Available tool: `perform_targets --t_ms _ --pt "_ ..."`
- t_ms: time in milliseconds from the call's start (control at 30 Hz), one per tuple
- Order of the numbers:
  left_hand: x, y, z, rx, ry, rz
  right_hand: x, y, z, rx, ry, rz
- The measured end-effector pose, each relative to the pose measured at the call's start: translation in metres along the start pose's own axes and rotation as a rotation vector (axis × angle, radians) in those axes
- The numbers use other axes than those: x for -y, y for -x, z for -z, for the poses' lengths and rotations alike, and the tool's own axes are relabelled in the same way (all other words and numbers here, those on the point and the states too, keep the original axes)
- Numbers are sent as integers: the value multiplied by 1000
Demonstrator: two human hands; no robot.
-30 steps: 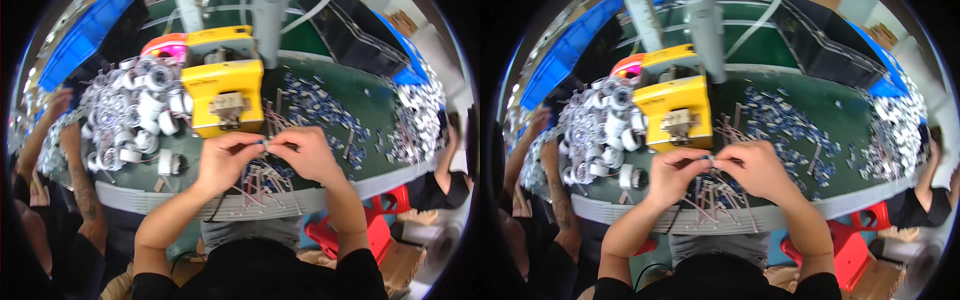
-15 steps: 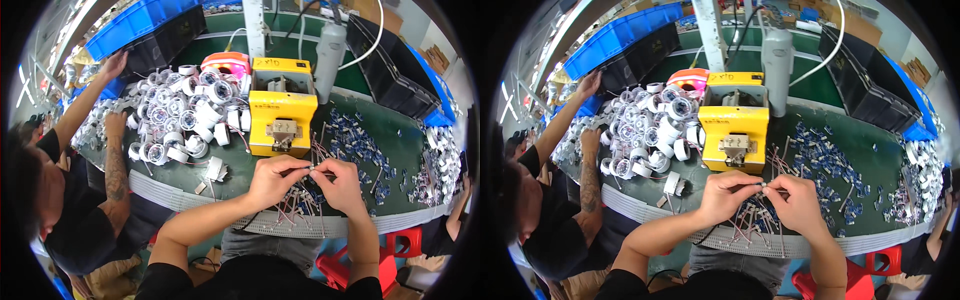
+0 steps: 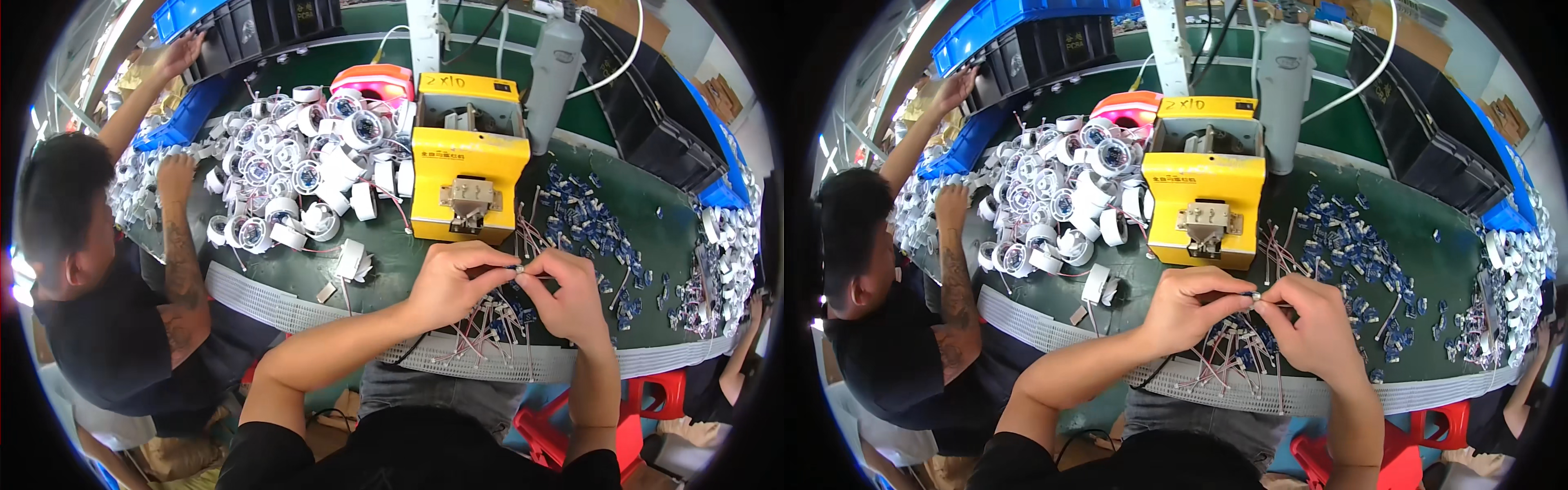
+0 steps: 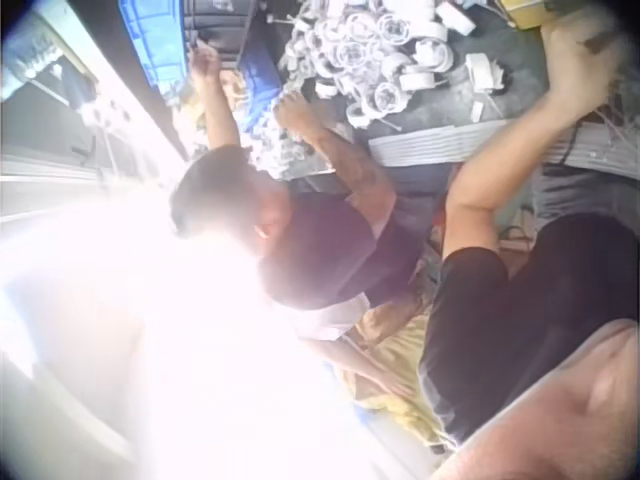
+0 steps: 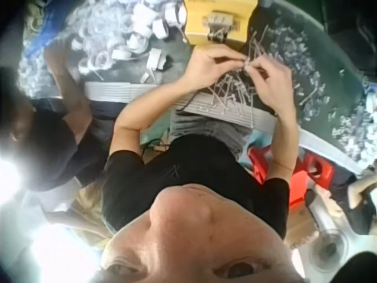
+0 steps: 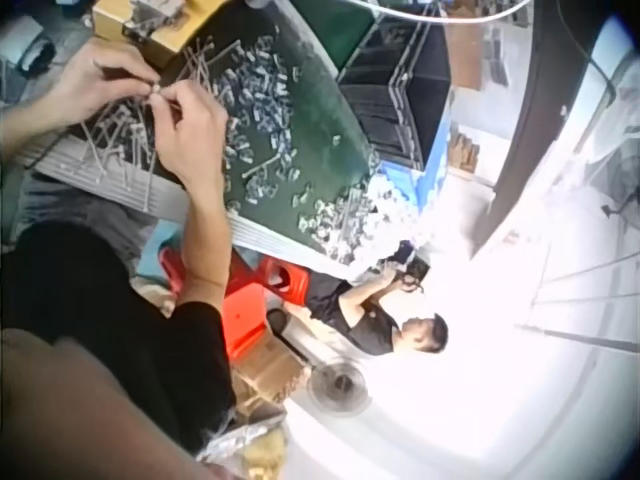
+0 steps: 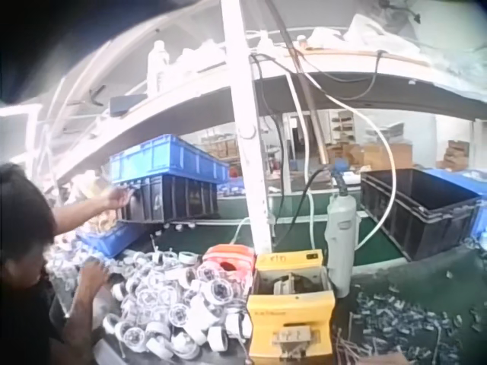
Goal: The person connects wire harnesses to small circuit boards by hand and arranges the assembled components on the workbench.
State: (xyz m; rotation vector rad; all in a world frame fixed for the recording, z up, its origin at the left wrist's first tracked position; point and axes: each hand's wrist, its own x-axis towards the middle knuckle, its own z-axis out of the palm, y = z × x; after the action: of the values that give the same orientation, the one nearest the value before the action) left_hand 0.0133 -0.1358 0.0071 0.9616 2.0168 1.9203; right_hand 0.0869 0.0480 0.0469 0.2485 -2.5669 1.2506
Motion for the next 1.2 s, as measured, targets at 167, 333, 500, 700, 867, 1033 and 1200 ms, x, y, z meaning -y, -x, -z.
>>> perform_targets --t_ms 167,333,500,700,867,1033,1200 --pt "0 -1 6 98 -16 -76 -16 -1 10 125 58 214" --pt "-4 -2 4 137 -15 -218 -26 -4 14 108 -21 389" --pt "-6 3 3 112 -70 -283 -31 -5 10 112 -76 458" --pt "-6 3 5 164 -19 -235 -33 -4 12 134 -130 435" --pt "-2 7 3 167 -16 -219 -31 0 11 134 -160 422" --pt "1 -10 8 234 51 -108 -32 1 12 109 -190 302" --pt "-9 -9 24 276 222 300 -27 -3 19 221 -212 222"
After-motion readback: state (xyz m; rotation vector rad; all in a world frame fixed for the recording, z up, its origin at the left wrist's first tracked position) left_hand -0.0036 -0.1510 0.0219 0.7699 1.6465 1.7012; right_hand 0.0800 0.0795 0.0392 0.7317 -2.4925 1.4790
